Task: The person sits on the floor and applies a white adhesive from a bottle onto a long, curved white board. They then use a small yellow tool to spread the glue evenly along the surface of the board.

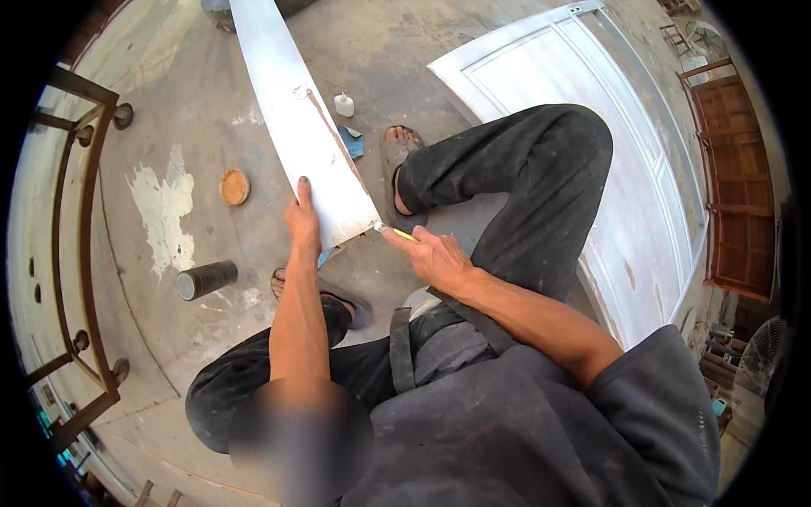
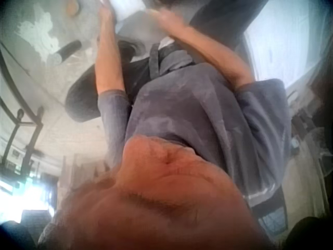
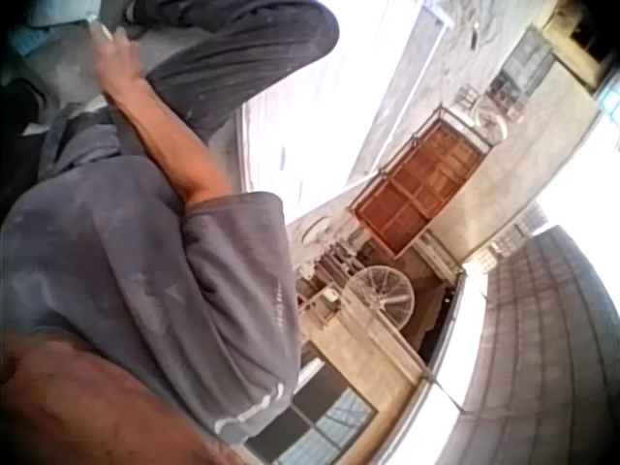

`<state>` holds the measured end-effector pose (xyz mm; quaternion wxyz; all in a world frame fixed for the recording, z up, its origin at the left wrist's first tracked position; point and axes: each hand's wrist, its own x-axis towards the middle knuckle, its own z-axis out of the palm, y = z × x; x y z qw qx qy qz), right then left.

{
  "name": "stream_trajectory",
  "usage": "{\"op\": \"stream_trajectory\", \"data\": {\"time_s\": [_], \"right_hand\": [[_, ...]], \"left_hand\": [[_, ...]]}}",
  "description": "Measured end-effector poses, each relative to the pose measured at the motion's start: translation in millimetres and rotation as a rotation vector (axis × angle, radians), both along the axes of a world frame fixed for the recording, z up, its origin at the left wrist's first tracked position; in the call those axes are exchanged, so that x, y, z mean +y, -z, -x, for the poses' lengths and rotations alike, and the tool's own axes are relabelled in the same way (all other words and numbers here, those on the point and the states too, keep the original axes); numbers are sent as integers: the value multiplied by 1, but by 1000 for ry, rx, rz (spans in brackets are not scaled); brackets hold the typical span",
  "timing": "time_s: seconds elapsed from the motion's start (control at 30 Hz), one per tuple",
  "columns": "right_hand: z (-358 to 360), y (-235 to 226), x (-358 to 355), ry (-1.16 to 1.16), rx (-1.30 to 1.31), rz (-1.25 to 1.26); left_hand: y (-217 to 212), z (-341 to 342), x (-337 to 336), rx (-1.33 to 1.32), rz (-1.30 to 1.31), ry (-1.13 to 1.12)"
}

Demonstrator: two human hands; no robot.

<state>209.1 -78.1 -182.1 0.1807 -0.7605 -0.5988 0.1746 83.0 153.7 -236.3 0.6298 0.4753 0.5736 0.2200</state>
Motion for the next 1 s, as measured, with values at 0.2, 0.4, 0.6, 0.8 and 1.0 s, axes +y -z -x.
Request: {"op": "stream_trajectory", "data": {"time_s": [0.2, 0.4, 0.6, 0.8, 1.0], "right_hand": [[2, -3, 3, 2, -13, 6], [7, 0, 5, 4, -23, -9], [3, -3, 4, -20, -31, 39], [-2, 0, 0, -11, 2, 55], [2, 0, 8, -44, -13, -14]], "left_hand": [[3, 1, 0, 4, 15, -1], [5, 0, -2, -22, 11, -7], [3, -1, -1, -20, 4, -1], [4, 2, 2, -19, 12, 4], [2, 1, 1, -12, 5, -14]]}}
